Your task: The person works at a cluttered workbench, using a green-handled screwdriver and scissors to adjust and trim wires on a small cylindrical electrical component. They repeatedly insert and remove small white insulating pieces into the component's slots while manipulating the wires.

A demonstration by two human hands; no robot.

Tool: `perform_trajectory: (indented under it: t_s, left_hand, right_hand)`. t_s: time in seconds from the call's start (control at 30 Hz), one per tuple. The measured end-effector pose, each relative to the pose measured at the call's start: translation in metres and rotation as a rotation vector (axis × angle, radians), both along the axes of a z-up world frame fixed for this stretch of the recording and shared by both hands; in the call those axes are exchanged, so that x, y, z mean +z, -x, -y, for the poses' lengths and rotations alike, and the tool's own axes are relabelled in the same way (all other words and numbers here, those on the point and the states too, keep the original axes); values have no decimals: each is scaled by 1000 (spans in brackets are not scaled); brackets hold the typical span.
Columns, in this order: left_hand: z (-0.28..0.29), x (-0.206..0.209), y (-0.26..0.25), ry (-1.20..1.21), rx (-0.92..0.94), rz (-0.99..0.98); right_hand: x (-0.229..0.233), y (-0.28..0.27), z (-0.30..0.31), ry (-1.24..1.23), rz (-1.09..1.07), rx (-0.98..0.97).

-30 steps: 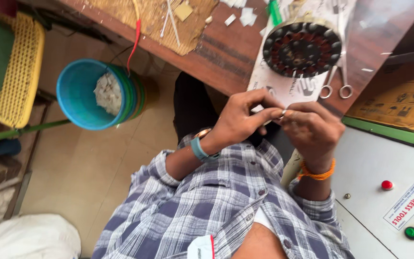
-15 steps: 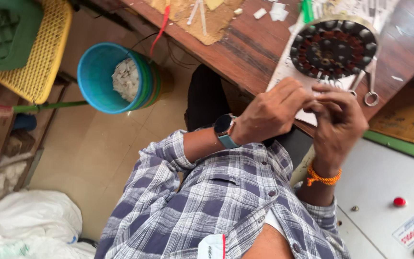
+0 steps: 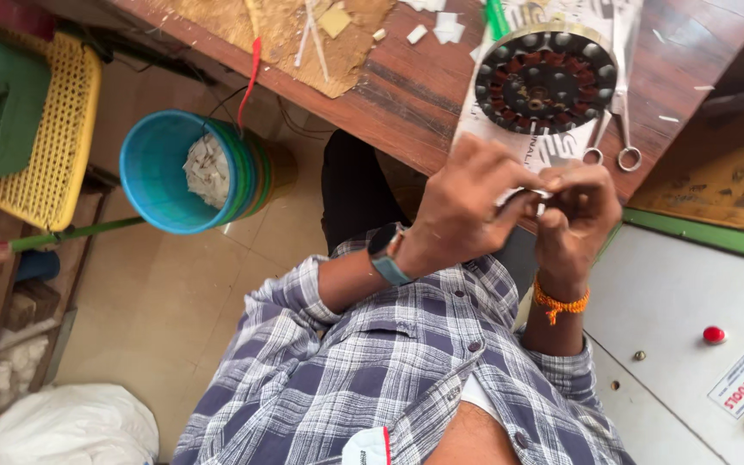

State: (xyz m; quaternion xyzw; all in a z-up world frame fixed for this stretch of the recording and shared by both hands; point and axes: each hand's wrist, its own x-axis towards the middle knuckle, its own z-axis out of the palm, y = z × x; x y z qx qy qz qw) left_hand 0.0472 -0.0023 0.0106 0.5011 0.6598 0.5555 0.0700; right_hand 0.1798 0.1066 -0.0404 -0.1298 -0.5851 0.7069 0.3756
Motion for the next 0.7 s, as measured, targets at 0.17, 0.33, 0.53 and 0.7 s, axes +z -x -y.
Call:
perform_trajectory:
  t_s: [0.17, 0.33, 0.53, 0.7]
  left_hand:
    - [-16, -7, 6, 85, -9, -529]
    - [-63, -39, 16, -62, 7, -971]
    - [-95, -55, 63, 10, 57, -1416]
    - [-105, -54, 99, 87, 67, -1599]
  right_hand:
    - [-2, 9, -1, -281, 273, -358]
    - [-19, 19, -2, -97, 2, -452]
    - [-24, -20, 1, 310, -100, -59]
    - [-45, -42, 2, 230, -20, -19]
